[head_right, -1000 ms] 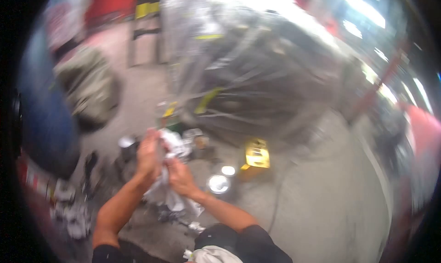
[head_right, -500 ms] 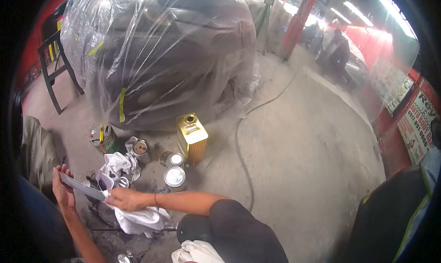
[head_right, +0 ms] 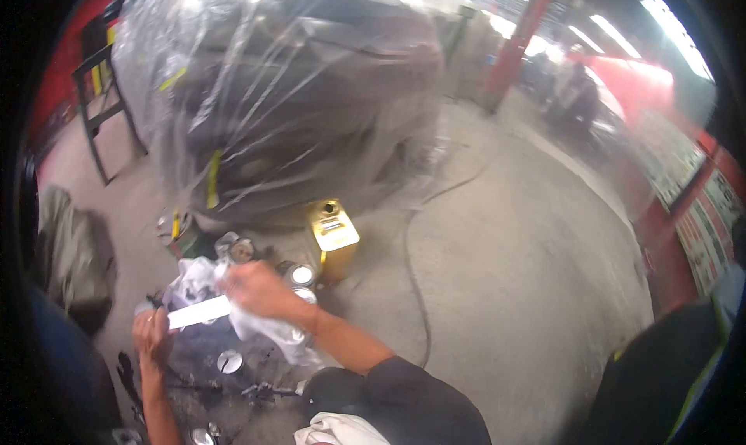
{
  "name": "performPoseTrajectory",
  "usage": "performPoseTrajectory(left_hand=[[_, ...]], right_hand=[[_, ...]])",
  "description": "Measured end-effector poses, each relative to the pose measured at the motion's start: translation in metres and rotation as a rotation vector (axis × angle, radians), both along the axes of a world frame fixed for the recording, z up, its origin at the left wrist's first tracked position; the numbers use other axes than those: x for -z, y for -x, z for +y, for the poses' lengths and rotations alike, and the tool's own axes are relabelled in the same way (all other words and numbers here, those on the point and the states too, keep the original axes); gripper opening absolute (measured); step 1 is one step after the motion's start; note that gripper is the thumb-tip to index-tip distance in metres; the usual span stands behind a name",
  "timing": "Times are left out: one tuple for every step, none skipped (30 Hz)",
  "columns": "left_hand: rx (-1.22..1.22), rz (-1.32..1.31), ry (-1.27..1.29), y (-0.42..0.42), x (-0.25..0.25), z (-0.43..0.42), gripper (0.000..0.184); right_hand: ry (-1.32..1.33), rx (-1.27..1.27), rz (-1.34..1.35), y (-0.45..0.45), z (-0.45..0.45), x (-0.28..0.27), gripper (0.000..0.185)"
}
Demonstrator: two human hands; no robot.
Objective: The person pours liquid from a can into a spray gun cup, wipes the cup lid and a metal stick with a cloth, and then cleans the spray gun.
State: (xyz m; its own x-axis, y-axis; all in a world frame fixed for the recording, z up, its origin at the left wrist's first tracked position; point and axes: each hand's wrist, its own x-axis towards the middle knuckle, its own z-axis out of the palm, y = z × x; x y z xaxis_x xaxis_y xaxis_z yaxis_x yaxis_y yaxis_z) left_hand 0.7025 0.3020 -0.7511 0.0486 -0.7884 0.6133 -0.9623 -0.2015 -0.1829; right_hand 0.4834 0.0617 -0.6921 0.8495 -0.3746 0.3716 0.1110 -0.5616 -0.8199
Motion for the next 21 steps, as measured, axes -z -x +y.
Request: performPoseTrajectory(left_hand=[[0.020, 0.084, 0.011, 0.002, -0.004, -0.003, 0.041], [-0.070, 0.195, 0.099, -0.004, 0.018, -0.005, 0.034], [-0.195, 0.609, 0.132, 0.010, 0.014, -0.010, 0.029], [-0.358, 0.992, 0.091, 0.017, 0.010, -0.012, 0.029], [-0.230, 0.639, 0.141, -0.007, 0.056, -0.012, 0.027], [-0.191, 1.295, 0.150, 0.000, 0.046, -0.015, 0.025], [-0.118, 1.932, 0.216, 0.029, 0.009, -0.033, 0.024], [-0.042, 2.008, 0.178, 0.037, -0.001, -0.045, 0.020], [0.065, 2.042, 0.178, 0.050, -0.010, -0.053, 0.018], [0.176, 2.079, 0.162, 0.063, -0.017, -0.059, 0.016], [0.204, 2.039, 0.075, 0.078, -0.032, -0.061, 0.018], [0.236, 1.998, -0.016, 0.090, -0.041, -0.064, 0.019], [0.350, 1.941, 0.013, 0.090, -0.018, -0.078, 0.034], [0.465, 1.457, 0.047, 0.096, -0.011, -0.077, 0.049], [0.427, 1.342, 0.110, 0.103, -0.020, -0.075, 0.050], [0.390, 1.230, 0.170, 0.109, -0.032, -0.074, 0.051], [0.241, 1.454, -0.135, 0.100, -0.031, -0.069, 0.050], [0.163, 1.380, -0.226, 0.101, -0.025, -0.066, 0.046], [0.105, 1.431, -0.227, 0.109, -0.032, -0.069, 0.045], [0.040, 1.483, -0.224, 0.120, -0.043, -0.069, 0.043], [-0.008, 1.490, -0.249, 0.128, -0.056, -0.073, 0.043]], right_hand=[[-0.204, 0.118, -0.202, -0.005, -0.008, 0.010, 0.028], [-0.190, 0.332, -0.345, -0.008, -0.033, 0.031, 0.026], [-0.227, 0.519, -0.186, 0.004, -0.050, 0.023, 0.027], [-0.603, 0.421, -0.366, 0.024, -0.054, 0.021, 0.031], [-0.779, 0.302, -0.576, 0.028, -0.063, 0.027, 0.037], [-1.085, 0.190, -0.651, 0.031, -0.059, 0.013, 0.039], [-1.173, 0.085, -0.688, 0.016, -0.038, -0.003, 0.041], [-1.212, 0.080, -0.771, 0.022, -0.031, -0.013, 0.043], [-1.214, 0.163, -0.745, 0.014, -0.025, -0.009, 0.047], [-1.214, 0.260, -0.720, 0.003, -0.016, 0.000, 0.051], [-1.068, 0.293, -0.639, -0.005, 0.001, 0.005, 0.051], [-1.276, 0.012, -0.521, -0.003, 0.025, -0.005, 0.045], [-1.264, 0.030, -0.543, -0.015, 0.038, -0.002, 0.045], [-0.829, 0.012, -0.428, -0.024, 0.054, 0.007, 0.044], [-0.404, -0.003, -0.296, -0.030, 0.063, 0.018, 0.051], [-0.555, -0.037, -0.330, -0.037, 0.060, 0.027, 0.055], [-0.522, 0.002, -0.356, -0.045, 0.054, 0.043, 0.057], [-0.488, 0.039, -0.378, -0.048, 0.049, 0.057, 0.058], [-0.503, 0.095, -0.418, -0.048, 0.046, 0.058, 0.059], [-0.510, 0.115, -0.411, -0.045, 0.039, 0.059, 0.059], [-0.447, 0.198, -0.365, -0.042, 0.030, 0.057, 0.056]])
